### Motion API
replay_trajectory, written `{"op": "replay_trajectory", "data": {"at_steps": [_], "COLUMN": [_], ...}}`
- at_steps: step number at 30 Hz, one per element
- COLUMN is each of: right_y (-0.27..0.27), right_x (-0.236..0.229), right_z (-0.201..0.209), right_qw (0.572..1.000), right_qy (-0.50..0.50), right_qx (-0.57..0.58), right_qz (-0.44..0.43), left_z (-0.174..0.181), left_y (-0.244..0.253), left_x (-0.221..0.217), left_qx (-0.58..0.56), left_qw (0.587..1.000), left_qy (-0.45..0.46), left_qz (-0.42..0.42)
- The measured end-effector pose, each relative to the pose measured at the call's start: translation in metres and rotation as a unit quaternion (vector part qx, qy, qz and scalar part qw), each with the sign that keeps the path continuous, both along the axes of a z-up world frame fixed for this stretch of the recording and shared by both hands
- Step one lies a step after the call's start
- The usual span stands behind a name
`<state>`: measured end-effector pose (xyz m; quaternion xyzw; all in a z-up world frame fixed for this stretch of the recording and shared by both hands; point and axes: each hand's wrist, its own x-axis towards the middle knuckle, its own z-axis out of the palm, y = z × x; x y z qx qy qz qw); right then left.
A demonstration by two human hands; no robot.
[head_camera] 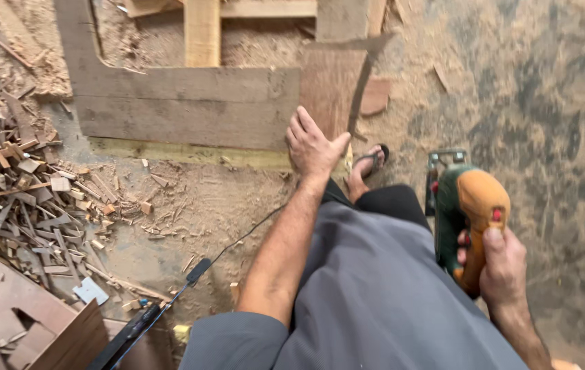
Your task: The person uses a jigsaw to cut a rectangular piece of wood along a marked line. The person holds the wood steady with one hand while guiding the jigsaw with the other, producing a curved cut edge. The cut piece is separated and set aside.
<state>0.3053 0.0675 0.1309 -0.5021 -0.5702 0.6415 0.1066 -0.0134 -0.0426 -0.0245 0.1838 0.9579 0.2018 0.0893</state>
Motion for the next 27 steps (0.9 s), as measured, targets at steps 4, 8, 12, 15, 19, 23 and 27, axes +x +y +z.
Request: {"op": "replay_trajectory", "data": {"at_steps": [4,8,12,15,19,23,27], "right_y": [0.001,0.0,0.002,0.003,0.004,0.006,0.007], "right_x": [-0.001,-0.003,-0.004,-0.005,-0.007,-0.011,-0.013], "right_z": [0.002,0.003,0.003,0.005,0.008,0.01,0.009], "right_qw": [0.999,1.0,1.0,0.999,0.999,0.998,0.999], "right_qy": [-0.033,-0.021,-0.023,-0.031,-0.05,-0.055,-0.043], "right_qx": [0.011,-0.001,0.004,0.007,0.018,0.02,0.018], "right_qz": [0.006,-0.001,0.002,0.002,0.009,0.011,0.014], "left_z": [-0.002,-0.001,0.001,0.003,0.001,0.003,0.004], "left_y": [0.0,0.001,-0.001,-0.005,-0.004,-0.001,-0.002], "left_x": [-0.004,-0.004,-0.004,-0.003,-0.004,-0.005,-0.005], "left_qx": [-0.001,-0.016,-0.013,-0.016,-0.039,-0.049,-0.051], "left_qw": [1.0,0.999,0.999,0.999,0.997,0.996,0.997], "left_qy": [-0.022,-0.033,-0.028,-0.031,-0.049,-0.052,-0.048], "left_qz": [-0.02,-0.013,-0.022,-0.039,-0.038,-0.044,-0.038]}}
